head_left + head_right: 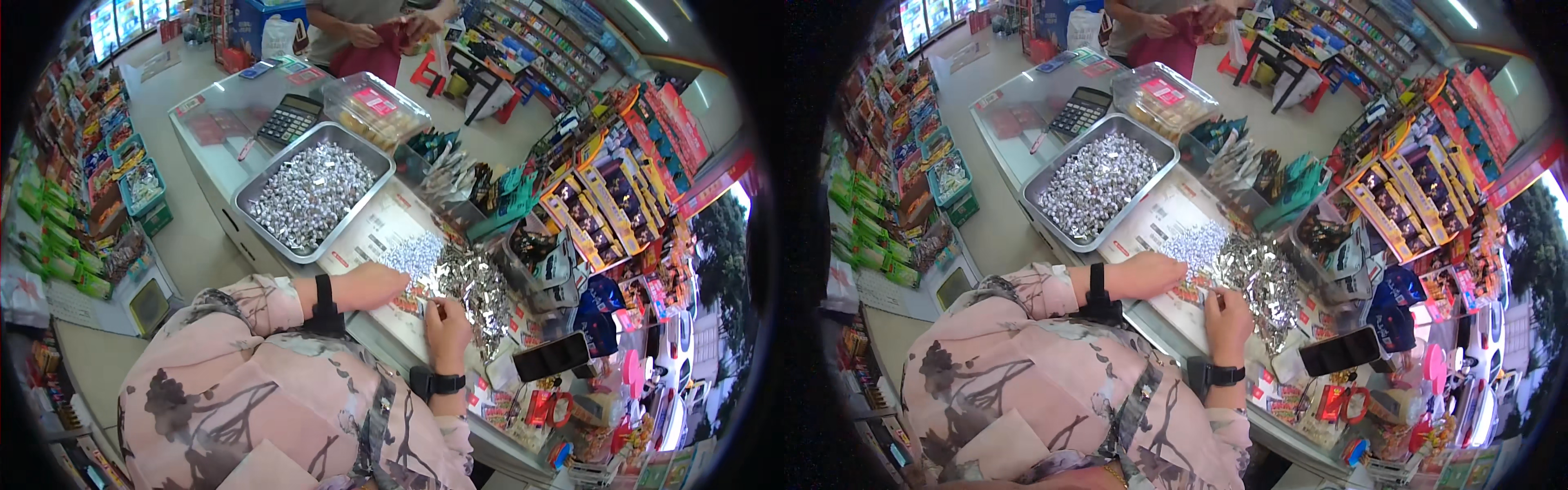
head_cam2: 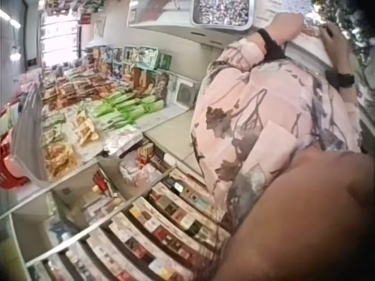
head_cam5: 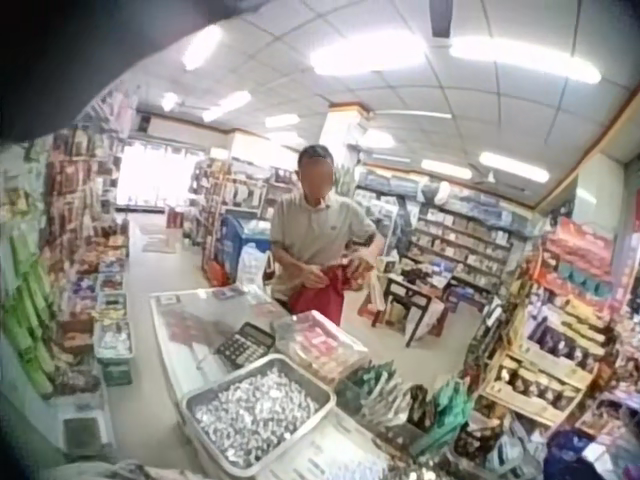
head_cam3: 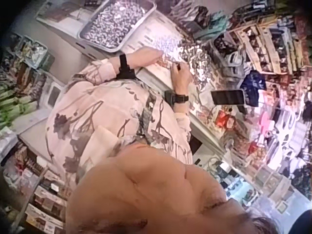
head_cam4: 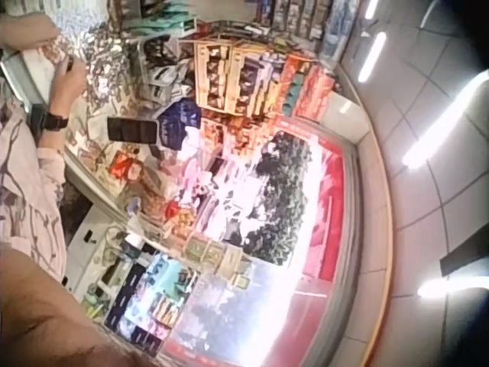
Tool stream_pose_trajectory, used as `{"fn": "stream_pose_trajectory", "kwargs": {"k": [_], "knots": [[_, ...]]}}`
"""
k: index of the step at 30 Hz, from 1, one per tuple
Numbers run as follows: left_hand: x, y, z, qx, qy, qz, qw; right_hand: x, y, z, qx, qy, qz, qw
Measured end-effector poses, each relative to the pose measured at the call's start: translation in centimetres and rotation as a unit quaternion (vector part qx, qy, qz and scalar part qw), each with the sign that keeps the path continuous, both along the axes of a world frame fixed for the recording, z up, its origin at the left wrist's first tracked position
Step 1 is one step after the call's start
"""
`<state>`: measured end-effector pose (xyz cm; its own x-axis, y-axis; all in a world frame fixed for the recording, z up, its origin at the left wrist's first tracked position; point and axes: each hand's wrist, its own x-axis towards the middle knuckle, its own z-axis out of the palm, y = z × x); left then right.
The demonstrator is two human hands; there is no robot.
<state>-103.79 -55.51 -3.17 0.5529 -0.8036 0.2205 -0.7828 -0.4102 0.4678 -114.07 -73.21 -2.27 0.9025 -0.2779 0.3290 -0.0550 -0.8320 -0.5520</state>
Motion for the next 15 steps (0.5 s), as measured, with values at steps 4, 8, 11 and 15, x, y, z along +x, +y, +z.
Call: {"fn": "stream_pose_trajectory", "kwargs": {"k": [4,8,11,15], "knots": [[0.3,0.1,-0.2,-0.015,-0.004,-0.020,1.000,-0.2,-0.3,-0.1,0.196,0.038,-0.028,0.980],[0.5,0.0,0.4,0.040,0.034,0.013,0.999,0.1,-0.8,-0.2,0.317,-0.007,-0.005,0.948],[0.8,0.1,1.1,-0.147,0.377,0.003,0.914,-0.3,0.3,1.7,0.483,-0.021,0.042,0.875],[0.3,-0.8,2.8,-0.236,0.647,-0.009,0.725,-0.8,0.9,3.0,0.498,0.029,0.139,0.856]]}}
